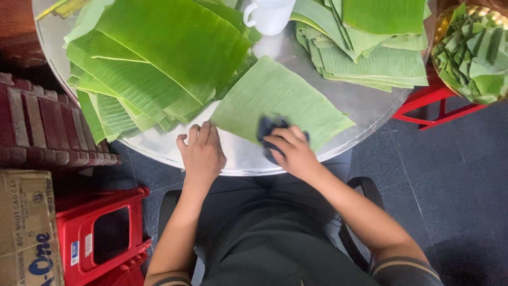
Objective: Cleaning individual banana leaves by wiping them with a cloth and stacking them on a metal table.
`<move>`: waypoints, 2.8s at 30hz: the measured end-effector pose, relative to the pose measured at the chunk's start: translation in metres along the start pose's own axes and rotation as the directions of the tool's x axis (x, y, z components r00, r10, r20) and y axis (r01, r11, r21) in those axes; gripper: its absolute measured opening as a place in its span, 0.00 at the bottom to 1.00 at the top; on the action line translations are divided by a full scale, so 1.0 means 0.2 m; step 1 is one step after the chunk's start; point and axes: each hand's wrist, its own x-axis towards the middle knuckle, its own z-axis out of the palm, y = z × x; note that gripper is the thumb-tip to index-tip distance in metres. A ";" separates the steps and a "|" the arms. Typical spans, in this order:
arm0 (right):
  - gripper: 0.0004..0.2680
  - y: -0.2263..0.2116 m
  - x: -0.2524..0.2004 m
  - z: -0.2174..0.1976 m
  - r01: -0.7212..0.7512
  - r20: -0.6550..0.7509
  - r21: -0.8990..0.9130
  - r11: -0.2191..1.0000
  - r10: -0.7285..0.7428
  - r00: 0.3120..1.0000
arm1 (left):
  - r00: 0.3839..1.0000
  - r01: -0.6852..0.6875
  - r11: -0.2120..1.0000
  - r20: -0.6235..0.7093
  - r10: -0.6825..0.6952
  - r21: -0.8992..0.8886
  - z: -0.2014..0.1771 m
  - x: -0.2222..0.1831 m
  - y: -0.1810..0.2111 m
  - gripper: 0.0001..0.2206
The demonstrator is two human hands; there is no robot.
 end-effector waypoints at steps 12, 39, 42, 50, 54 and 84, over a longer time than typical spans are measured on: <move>0.09 0.04 0.25 -0.34 -0.443 0.278 0.734 0.514 0.367 0.888 | 0.985 -0.090 0.970 -0.166 0.053 -0.224 0.01 -0.03 0.08 0.15; 0.07 0.79 0.75 0.25 -0.141 -0.010 -0.581 0.802 0.167 0.986 | 0.997 -0.008 0.963 0.068 0.027 -0.269 -0.09 -0.01 0.02 0.14; 0.08 0.56 0.67 0.44 -0.129 0.000 -0.310 0.942 0.136 0.991 | 0.995 0.010 0.958 0.095 0.018 -0.286 -0.13 0.00 0.04 0.14; 0.08 -0.02 0.65 0.45 0.421 0.179 -0.131 0.897 -0.397 0.900 | 0.997 -0.017 0.968 0.069 0.035 -0.252 -0.02 -0.04 0.00 0.13; 0.08 0.12 0.67 0.44 0.532 0.193 -0.040 0.846 -0.516 0.835 | 0.999 -0.018 0.965 0.041 0.030 -0.263 -0.09 0.01 0.02 0.16; 0.11 0.37 0.54 0.53 -0.276 0.163 0.201 0.940 0.246 0.956 | 0.997 0.048 0.968 0.068 -0.032 -0.246 -0.01 -0.03 0.01 0.17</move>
